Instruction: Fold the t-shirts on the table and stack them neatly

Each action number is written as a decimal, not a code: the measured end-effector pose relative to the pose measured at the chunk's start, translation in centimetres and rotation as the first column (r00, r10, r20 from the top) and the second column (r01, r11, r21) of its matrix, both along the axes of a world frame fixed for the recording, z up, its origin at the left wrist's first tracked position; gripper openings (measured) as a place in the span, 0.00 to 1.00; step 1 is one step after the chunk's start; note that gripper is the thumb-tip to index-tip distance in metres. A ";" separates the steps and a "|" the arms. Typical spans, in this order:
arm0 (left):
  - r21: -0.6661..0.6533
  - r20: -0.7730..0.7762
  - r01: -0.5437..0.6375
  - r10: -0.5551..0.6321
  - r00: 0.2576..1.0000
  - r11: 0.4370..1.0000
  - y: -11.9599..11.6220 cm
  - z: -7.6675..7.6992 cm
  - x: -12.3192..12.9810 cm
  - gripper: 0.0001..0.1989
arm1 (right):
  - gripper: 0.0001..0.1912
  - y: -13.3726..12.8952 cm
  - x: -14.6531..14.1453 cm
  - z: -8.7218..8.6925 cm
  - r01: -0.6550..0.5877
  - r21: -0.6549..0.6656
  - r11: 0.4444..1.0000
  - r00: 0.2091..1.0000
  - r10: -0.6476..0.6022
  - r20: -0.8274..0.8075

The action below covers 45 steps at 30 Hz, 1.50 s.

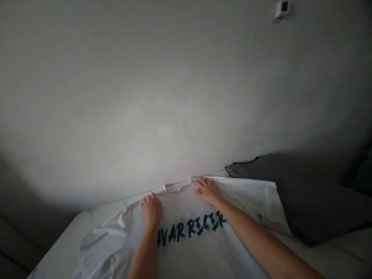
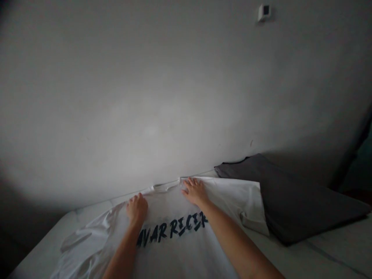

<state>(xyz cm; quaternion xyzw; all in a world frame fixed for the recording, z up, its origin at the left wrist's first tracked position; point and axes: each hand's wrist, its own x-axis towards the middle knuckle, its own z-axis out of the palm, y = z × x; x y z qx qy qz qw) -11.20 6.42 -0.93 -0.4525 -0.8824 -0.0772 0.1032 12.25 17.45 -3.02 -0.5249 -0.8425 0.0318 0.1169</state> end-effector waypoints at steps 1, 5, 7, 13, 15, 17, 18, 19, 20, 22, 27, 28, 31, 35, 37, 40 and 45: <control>0.024 0.000 0.040 -0.040 0.999 0.999 0.4 0.3 0.1 0.20 | 0.25 0.3 0.1 0.5 0.007 0.019 1.000 1.000 -0.007 -0.008; 0.074 0.056 0.098 -0.102 0.993 0.992 2.0 1.6 -1.3 0.20 | 0.18 2.7 -0.1 3.0 0.091 0.058 0.994 0.995 -0.088 -0.043; 0.058 0.093 0.097 -0.102 0.990 0.994 2.9 2.0 -2.0 0.18 | 0.16 4.0 -0.7 3.8 0.094 0.047 0.994 0.995 -0.092 -0.044; 0.006 0.248 0.078 -0.077 0.966 0.997 5.4 2.0 -1.6 0.18 | 0.11 4.8 -4.4 4.4 0.099 -0.017 0.995 0.994 -0.100 -0.037; 0.008 0.271 0.074 -0.073 0.960 0.997 5.8 1.8 -1.3 0.16 | 0.11 4.5 -5.3 4.4 0.110 -0.047 0.993 0.993 -0.111 -0.030; 0.012 0.277 0.077 -0.077 0.958 0.997 6.0 1.8 -1.1 0.14 | 0.11 4.3 -5.7 4.4 0.121 -0.066 0.991 0.992 -0.123 -0.029; 0.017 0.275 0.079 -0.080 0.958 0.997 6.0 1.7 -1.0 0.13 | 0.11 4.3 -5.7 4.4 0.125 -0.070 0.990 0.991 -0.128 -0.032; 0.025 0.269 0.077 -0.081 0.960 0.997 5.9 1.6 -0.9 0.13 | 0.11 4.2 -5.6 4.3 0.128 -0.070 0.989 0.991 -0.131 -0.037; 0.036 0.262 0.073 -0.080 0.962 0.997 5.8 1.5 -0.8 0.13 | 0.11 4.1 -5.5 4.3 0.130 -0.064 0.989 0.990 -0.133 -0.046; 0.060 0.249 0.058 -0.071 0.966 0.997 5.6 1.2 -0.5 0.14 | 0.12 4.0 -5.2 4.0 0.139 -0.040 0.990 0.987 -0.141 -0.073; 0.107 0.234 0.003 -0.028 0.972 0.994 5.2 0.5 0.8 0.17 | 0.14 3.1 -5.3 3.3 0.201 -0.012 0.980 0.970 -0.200 -0.140; 0.119 0.227 0.001 -0.029 0.973 0.993 5.1 0.4 1.2 0.17 | 0.14 2.7 -5.5 3.2 0.216 -0.017 0.976 0.965 -0.216 -0.148; 0.157 0.143 0.064 -0.087 0.986 0.986 4.5 -0.4 2.4 0.15 | 0.16 0.9 -6.4 2.5 0.210 0.011 0.978 0.959 -0.203 -0.198; 0.173 -0.061 0.256 -0.249 0.967 0.951 3.1 -2.9 3.7 0.21 | 0.23 -3.0 -6.6 0.2 0.050 0.028 0.998 0.983 -0.044 -0.180; 0.150 -0.097 0.347 -0.335 0.937 0.926 2.3 -4.2 3.6 0.26 | 0.31 -4.5 -5.8 -1.1 -0.059 -0.001 0.998 0.988 0.058 -0.140; 0.042 -0.042 0.423 -0.421 0.906 0.905 0.9 -5.0 2.2 0.31 | 0.33 -5.3 -3.4 -1.9 -0.201 -0.010 0.980 0.971 0.197 -0.132; -0.137 -0.007 0.456 -0.462 0.887 0.879 -3.9 -3.8 -0.9 0.29 | 0.29 -4.0 3.5 -0.5 -0.064 -0.040 0.997 0.998 0.063 -0.015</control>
